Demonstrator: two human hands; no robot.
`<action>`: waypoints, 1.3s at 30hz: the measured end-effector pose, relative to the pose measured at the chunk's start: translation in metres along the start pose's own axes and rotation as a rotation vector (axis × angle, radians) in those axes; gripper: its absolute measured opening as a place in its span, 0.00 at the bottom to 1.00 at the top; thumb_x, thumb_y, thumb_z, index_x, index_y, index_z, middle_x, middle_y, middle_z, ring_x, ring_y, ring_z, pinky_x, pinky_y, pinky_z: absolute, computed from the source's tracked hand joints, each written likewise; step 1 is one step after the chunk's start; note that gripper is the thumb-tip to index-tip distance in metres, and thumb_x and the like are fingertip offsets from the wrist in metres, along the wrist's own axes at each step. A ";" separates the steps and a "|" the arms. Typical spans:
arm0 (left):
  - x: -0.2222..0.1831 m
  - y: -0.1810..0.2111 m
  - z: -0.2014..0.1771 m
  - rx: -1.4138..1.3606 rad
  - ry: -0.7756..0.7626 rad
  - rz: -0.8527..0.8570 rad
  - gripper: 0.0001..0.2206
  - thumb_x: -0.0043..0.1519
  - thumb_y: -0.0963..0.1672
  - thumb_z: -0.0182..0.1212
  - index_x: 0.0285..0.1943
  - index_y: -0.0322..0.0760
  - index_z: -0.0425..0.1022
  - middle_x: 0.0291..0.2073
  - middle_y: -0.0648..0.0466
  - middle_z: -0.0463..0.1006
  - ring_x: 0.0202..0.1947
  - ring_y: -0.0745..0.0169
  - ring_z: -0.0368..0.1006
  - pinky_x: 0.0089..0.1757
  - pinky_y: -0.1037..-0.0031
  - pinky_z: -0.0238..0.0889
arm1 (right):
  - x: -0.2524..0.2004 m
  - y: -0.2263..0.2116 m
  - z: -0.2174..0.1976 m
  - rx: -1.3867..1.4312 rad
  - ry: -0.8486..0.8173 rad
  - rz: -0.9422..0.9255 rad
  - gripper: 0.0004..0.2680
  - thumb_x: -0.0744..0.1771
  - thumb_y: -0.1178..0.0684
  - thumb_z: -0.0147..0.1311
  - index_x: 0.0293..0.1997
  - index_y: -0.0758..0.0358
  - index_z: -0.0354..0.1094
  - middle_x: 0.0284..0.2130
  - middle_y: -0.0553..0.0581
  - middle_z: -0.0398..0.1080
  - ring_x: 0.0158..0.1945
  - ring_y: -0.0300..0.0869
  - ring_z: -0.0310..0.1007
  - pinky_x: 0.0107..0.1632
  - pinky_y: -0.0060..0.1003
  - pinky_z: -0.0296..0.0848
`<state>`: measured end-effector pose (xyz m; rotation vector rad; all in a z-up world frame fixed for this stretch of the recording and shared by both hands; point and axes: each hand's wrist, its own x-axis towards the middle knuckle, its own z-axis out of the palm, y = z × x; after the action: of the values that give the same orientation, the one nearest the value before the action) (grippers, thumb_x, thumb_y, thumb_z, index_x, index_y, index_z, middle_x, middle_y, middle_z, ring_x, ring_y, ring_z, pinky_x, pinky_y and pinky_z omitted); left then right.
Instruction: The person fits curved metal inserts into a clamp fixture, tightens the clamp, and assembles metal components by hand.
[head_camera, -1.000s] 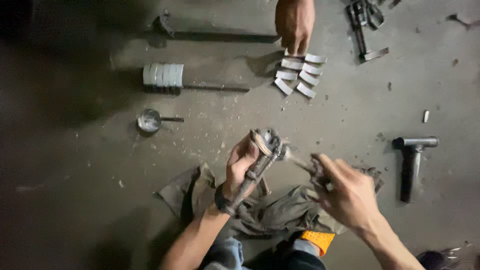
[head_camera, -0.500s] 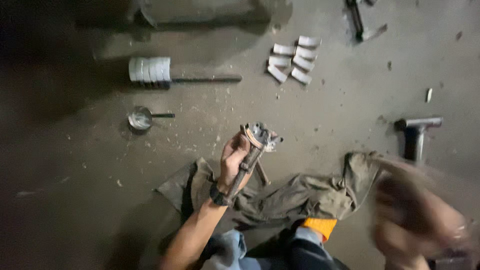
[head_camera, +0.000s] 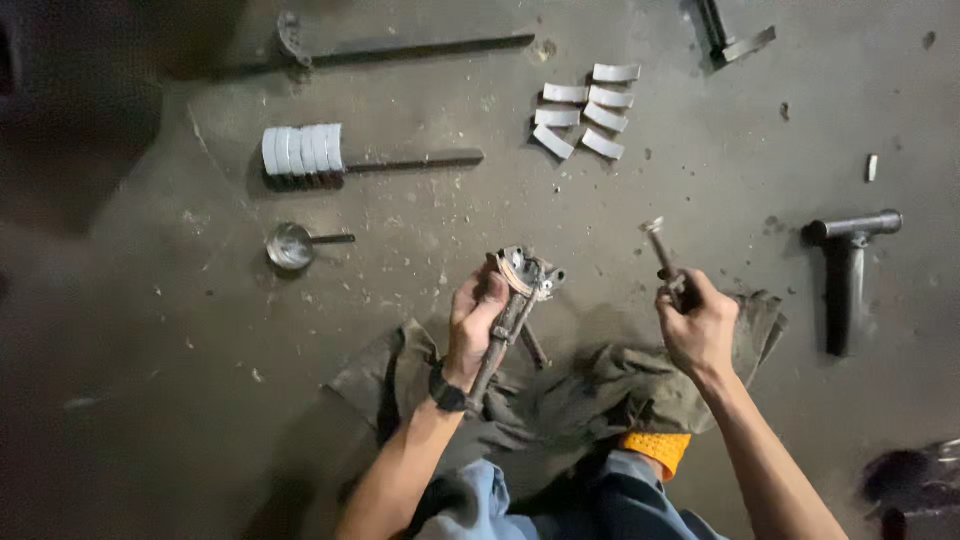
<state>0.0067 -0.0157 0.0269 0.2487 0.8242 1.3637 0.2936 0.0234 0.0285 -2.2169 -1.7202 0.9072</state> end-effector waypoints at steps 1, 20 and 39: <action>0.001 0.002 0.001 0.002 0.000 0.005 0.20 0.67 0.48 0.57 0.61 0.27 0.70 0.50 0.50 0.79 0.51 0.64 0.75 0.53 0.76 0.70 | 0.004 0.002 0.003 -0.097 0.053 -0.165 0.12 0.66 0.56 0.61 0.52 0.70 0.70 0.37 0.68 0.73 0.37 0.52 0.74 0.41 0.44 0.74; 0.026 0.020 0.048 1.369 0.186 0.734 0.21 0.67 0.50 0.61 0.62 0.29 0.70 0.53 0.44 0.75 0.55 0.42 0.75 0.63 0.49 0.59 | -0.031 -0.078 0.033 1.456 -0.760 0.320 0.14 0.72 0.46 0.49 0.39 0.71 0.66 0.17 0.43 0.51 0.19 0.32 0.46 0.22 0.29 0.47; 0.050 0.028 0.026 1.542 -0.320 0.623 0.27 0.52 0.37 0.63 0.62 0.26 0.61 0.52 0.35 0.75 0.56 0.36 0.71 0.56 0.54 0.65 | -0.044 -0.047 0.055 1.009 -0.422 0.202 0.13 0.71 0.46 0.50 0.32 0.65 0.64 0.20 0.45 0.60 0.21 0.31 0.53 0.23 0.29 0.53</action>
<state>0.0009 0.0448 0.0435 1.9815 1.4358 0.8842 0.2178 -0.0145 0.0236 -1.5545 -0.7826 1.8563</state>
